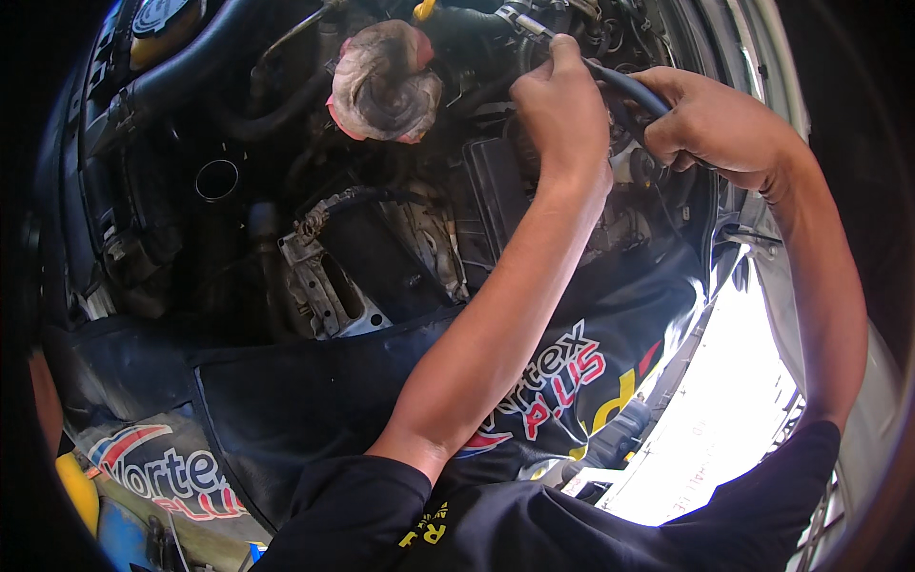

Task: The person works on a car engine with the hood open, using a ratchet and pliers to loosen and remove components. They wipe parts with a rag and reposition hoses while another person observes.

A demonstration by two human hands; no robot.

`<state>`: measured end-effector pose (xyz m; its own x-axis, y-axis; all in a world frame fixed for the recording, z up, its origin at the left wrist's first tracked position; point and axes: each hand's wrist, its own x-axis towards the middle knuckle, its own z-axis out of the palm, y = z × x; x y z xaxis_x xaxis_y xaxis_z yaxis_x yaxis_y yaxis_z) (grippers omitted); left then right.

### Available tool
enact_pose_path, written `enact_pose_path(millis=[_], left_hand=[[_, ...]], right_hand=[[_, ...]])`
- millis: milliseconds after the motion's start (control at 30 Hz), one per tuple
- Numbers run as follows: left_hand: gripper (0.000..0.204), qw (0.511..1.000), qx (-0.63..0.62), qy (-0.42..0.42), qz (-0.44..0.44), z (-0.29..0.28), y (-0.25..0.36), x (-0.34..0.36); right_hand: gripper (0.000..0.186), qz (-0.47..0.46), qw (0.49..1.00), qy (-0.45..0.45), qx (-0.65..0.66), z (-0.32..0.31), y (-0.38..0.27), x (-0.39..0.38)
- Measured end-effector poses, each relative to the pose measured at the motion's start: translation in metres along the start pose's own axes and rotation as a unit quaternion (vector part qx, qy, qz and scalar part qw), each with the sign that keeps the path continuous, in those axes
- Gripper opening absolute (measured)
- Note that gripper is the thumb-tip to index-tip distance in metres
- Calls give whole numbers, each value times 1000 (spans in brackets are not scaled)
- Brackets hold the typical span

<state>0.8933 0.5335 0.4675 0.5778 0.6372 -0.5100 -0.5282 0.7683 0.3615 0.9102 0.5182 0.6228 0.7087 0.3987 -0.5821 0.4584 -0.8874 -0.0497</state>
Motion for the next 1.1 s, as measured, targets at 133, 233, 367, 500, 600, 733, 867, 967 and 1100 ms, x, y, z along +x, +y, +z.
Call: enact_pose_path(millis=[133,233,367,500,600,733,867,967,1100], left_hand=[[53,1000,20,4,3,-6,10,-1],[54,999,46,16,4,-6,13,-2],[54,999,-36,6,-33,-6,20,-7],[52,999,27,26,-4,-10,18,-1],[51,997,70,29,-1,-14,19,0],[50,993,111,38,20,-18,19,2],[48,987,154,32,40,-22,22,8],[46,989,139,22,36,-24,24,17],[43,987,152,17,40,-31,23,31]], right_hand=[[64,-8,1000,-1,-10,3,-3,6],[59,-6,1000,-16,2,3,-5,5],[57,-2,996,-24,85,7,-1,6],[62,-4,988,0,155,22,11,2],[65,31,987,-14,159,23,16,2],[63,29,983,-44,175,30,15,1],[54,17,974,-55,218,35,23,0],[49,0,968,-59,242,46,27,1],[44,-13,970,1,244,62,19,-4]])
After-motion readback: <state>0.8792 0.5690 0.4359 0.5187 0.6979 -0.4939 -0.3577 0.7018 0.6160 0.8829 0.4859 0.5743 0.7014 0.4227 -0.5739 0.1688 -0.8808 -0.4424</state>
